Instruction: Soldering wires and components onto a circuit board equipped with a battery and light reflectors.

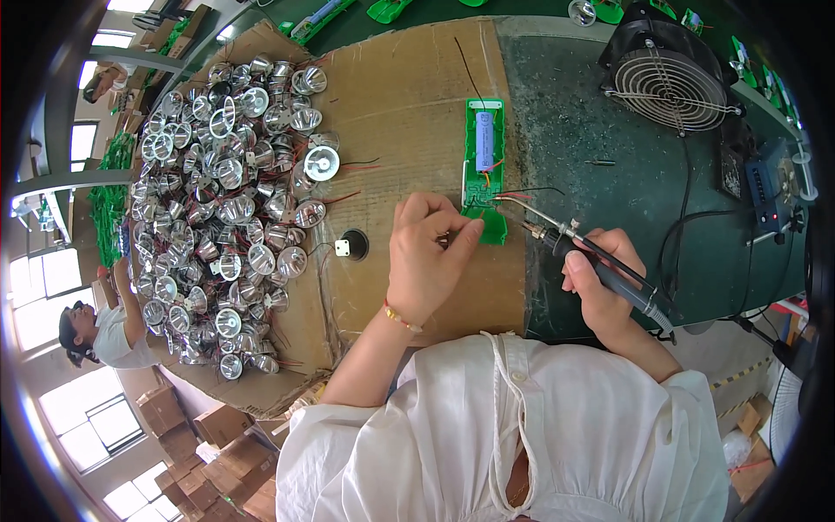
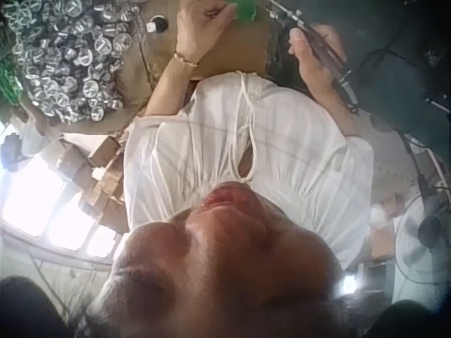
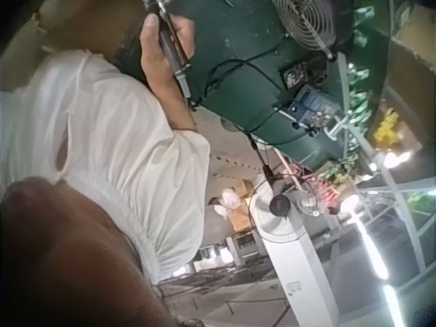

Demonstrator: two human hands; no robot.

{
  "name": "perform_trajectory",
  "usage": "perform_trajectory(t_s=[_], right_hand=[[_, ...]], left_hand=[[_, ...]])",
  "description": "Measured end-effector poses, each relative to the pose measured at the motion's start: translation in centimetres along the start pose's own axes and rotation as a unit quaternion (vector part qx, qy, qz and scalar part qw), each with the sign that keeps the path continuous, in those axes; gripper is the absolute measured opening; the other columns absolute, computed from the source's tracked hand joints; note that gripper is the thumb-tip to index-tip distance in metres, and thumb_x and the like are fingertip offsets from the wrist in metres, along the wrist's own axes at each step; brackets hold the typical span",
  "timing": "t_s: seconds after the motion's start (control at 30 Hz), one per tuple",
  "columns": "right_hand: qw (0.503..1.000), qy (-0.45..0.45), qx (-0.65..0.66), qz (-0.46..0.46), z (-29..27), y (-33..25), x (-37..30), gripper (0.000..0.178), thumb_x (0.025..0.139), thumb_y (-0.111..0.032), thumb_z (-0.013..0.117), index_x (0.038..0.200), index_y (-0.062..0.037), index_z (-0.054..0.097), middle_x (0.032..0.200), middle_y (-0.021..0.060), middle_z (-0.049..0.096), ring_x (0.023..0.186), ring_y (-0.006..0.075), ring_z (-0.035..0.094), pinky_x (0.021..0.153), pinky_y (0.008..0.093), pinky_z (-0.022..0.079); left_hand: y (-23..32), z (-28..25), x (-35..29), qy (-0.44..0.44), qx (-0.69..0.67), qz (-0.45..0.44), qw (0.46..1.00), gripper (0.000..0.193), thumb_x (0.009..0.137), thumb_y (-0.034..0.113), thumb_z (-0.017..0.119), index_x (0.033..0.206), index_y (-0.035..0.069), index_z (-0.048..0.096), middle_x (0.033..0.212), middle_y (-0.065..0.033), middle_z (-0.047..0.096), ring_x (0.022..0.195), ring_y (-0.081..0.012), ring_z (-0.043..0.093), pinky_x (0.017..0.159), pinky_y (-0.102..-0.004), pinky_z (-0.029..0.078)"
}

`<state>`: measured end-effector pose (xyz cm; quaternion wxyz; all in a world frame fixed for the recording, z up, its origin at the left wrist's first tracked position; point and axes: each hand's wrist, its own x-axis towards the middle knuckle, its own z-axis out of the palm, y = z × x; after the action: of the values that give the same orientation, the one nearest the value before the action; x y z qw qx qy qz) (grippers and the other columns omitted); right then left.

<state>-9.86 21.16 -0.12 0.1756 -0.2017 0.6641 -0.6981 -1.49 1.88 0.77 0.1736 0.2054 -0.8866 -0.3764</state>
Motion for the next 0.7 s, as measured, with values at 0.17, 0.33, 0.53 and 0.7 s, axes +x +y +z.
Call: perform_trajectory(t_s=[0.17,0.33,0.53,0.7], right_hand=[[1.0,0.006,0.001,-0.004,0.48,0.24,0.31,0.015,0.08,-0.006,0.064,0.082,0.0007,0.051,0.064,0.0044,0.056,0.052,0.0052,0.05,0.047,0.0205,0.04],[1.0,0.004,-0.003,-0.001,0.5,0.19,0.29,0.014,0.08,-0.006,0.064,0.081,0.0003,0.051,0.063,0.0045,0.056,0.051,0.0054,0.05,0.045,0.0196,0.04],[0.997,0.046,0.064,0.018,0.7,-0.01,0.13,0.016,0.082,-0.009,0.062,0.083,0.0008,0.049,0.064,0.0077,0.056,0.049,0.0079,0.051,0.043,0.0203,0.042],[0.998,0.033,0.052,0.011,-0.04,0.01,0.16,0.015,0.082,-0.007,0.062,0.084,0.0011,0.049,0.067,0.0084,0.056,0.05,0.0083,0.052,0.044,0.0205,0.042]], left_hand=[[-0.33,0.41,0.82,-0.02,-0.03,-0.053,0.998,0.008,0.07,0.011,0.069,0.071,0.003,0.067,0.079,-0.0068,0.055,0.077,-0.0227,0.051,0.065,-0.0321,0.043],[-0.31,0.47,0.93,-0.022,-0.045,-0.078,0.996,0.009,0.07,0.012,0.068,0.07,0.004,0.067,0.077,-0.0066,0.056,0.076,-0.0225,0.052,0.065,-0.0316,0.043],[-0.73,0.25,0.76,-0.037,-0.029,-0.075,0.996,0.014,0.074,0.015,0.069,0.073,0.001,0.067,0.079,-0.0056,0.055,0.07,-0.015,0.053,0.061,-0.027,0.042],[-0.39,0.79,1.02,-0.034,-0.028,-0.066,0.997,0.014,0.074,0.015,0.069,0.073,0.001,0.067,0.079,-0.0058,0.056,0.07,-0.0152,0.053,0.062,-0.0269,0.042]])
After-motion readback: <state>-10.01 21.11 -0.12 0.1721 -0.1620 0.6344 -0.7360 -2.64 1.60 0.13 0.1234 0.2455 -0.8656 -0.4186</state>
